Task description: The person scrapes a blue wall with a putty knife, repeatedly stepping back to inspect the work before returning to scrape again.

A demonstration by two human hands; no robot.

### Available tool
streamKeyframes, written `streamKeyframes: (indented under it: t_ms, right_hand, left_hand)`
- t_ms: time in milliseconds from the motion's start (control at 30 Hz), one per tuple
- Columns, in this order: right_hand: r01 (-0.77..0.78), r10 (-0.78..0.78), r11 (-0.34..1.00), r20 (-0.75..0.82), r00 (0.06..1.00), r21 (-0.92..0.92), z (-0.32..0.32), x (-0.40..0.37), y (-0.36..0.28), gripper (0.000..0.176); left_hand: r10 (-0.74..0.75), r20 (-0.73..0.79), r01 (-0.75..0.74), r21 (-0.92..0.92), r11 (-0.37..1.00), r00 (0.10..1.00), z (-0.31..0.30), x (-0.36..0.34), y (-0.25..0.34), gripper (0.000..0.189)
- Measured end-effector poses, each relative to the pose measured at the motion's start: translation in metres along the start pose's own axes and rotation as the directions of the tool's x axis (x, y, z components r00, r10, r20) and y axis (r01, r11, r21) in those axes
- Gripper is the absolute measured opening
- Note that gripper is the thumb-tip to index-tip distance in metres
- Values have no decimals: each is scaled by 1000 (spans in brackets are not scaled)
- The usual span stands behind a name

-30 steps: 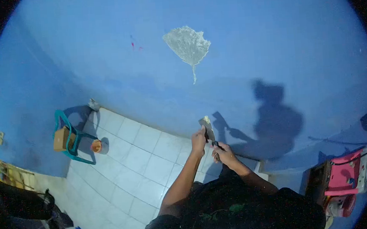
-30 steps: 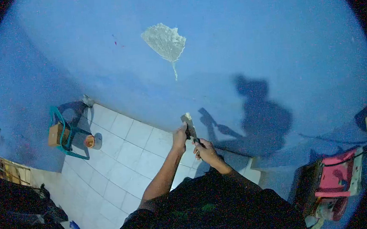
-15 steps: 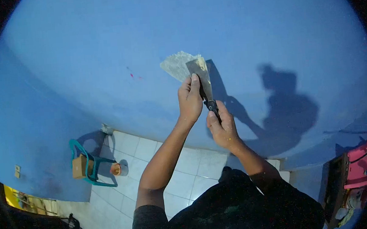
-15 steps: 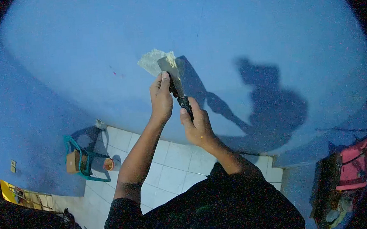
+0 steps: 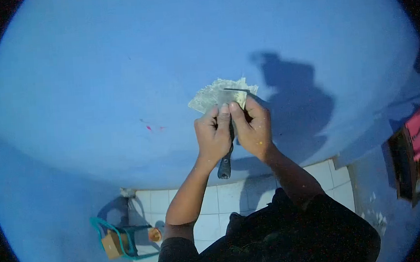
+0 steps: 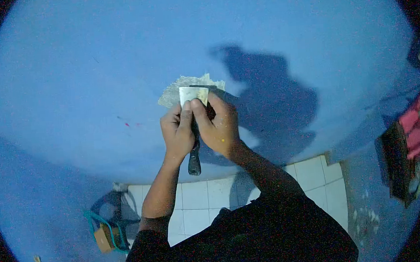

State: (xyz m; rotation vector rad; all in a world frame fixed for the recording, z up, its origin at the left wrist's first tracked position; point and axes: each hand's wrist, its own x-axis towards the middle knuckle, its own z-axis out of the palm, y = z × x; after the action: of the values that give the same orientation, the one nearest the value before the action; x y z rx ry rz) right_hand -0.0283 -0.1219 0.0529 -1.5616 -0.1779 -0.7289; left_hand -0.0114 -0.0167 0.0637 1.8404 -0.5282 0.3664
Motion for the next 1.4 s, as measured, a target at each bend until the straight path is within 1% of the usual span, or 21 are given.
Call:
streamKeyframes:
  t_ms: [67, 100, 167, 233, 300, 367, 400, 467, 533, 600, 633, 700, 833, 900, 1000, 1067, 1133, 1200, 1233, 1300, 1400]
  right_hand:
    - [108, -131, 988, -231, 964, -110, 26, 0, 4, 22]
    - [113, -143, 985, -249, 958, -131, 32, 0, 4, 22]
    - [-14, 8, 1000, -306, 952, -17, 39, -2, 5, 22]
    - [1, -31, 996, -312, 950, -94, 41, -3, 3, 23]
    - [8, -45, 993, -303, 952, -121, 46, -7, 1, 26]
    - [38, -76, 993, -365, 928, -111, 52, -1, 1, 25]
    - [67, -99, 994, -417, 904, -91, 54, 3, 2, 24]
    - [98, -136, 989, -421, 897, -111, 49, 18, 0, 24]
    - [125, -167, 984, -413, 895, -127, 48, 19, 2, 24]
    - [38, -68, 995, -371, 926, -87, 46, 9, 5, 23]
    - [47, -77, 995, -371, 926, -88, 47, 7, 6, 23]
    - [36, -10, 998, -404, 915, 57, 49, 7, 9, 22]
    - [-18, 33, 999, -384, 923, 42, 48, 2, 17, 21]
    - [2, 40, 995, -423, 905, 99, 52, -2, 18, 21]
    - [46, -40, 999, -416, 908, 5, 47, 8, 3, 20]
    - [32, -18, 999, -404, 914, 26, 45, 9, 2, 20]
    - [26, -9, 999, -393, 919, 37, 44, 10, 1, 19]
    - [28, 59, 980, -425, 903, 196, 49, 7, 1, 20]
    - [34, 54, 980, -426, 903, 196, 46, 10, 2, 20]
    - [27, -21, 1000, -369, 929, 13, 38, 10, 6, 22]
    - [-57, 85, 995, -356, 931, 87, 41, 2, 5, 24]
  left_hand:
    - [-17, 56, 21, -60, 998, 998, -10, 2, 3, 31]
    - [-44, 89, 53, -98, 994, 995, -14, 2, 4, 31]
    - [5, 144, 18, -159, 987, 990, -19, 0, -20, 31]
    - [-80, 203, 130, -251, 959, 976, -20, -4, -31, 30]
    - [-112, 177, 159, -278, 947, 978, -13, -9, -38, 30]
    - [-17, -10, 14, -232, 973, 1000, -7, -10, -41, 26]
    - [-15, 2, 15, -237, 971, 1000, -11, -4, -30, 26]
    - [10, 47, -1, -192, 981, 999, -18, 10, -5, 28]
    - [13, 30, -6, -219, 976, 999, -15, 10, -6, 27]
    - [29, -1, -28, -246, 969, 1000, -10, 6, -10, 27]
    - [9, -4, -10, -256, 967, 1000, -8, -1, -18, 25]
    - [1, -6, -2, -262, 965, 1000, -8, 2, -19, 23]
    - [-32, 35, 39, -219, 975, 999, -9, 1, -23, 25]
    - [-33, 43, 42, -214, 976, 999, -11, 0, -21, 25]
    - [-42, 30, 47, -228, 973, 999, -10, 4, -12, 27]
    - [1, 17, 4, -294, 956, 1000, -6, 7, -14, 28]
    - [-31, 16, 34, -264, 964, 999, -5, 1, -18, 29]
    - [-55, 16, 57, -230, 972, 998, -4, -1, -17, 30]
    - [-50, 11, 51, -279, 959, 999, -3, 0, -15, 29]
    - [-60, 21, 64, -322, 944, 998, -1, -1, -16, 29]
    - [-99, 24, 101, -366, 925, 995, 1, -5, -19, 29]
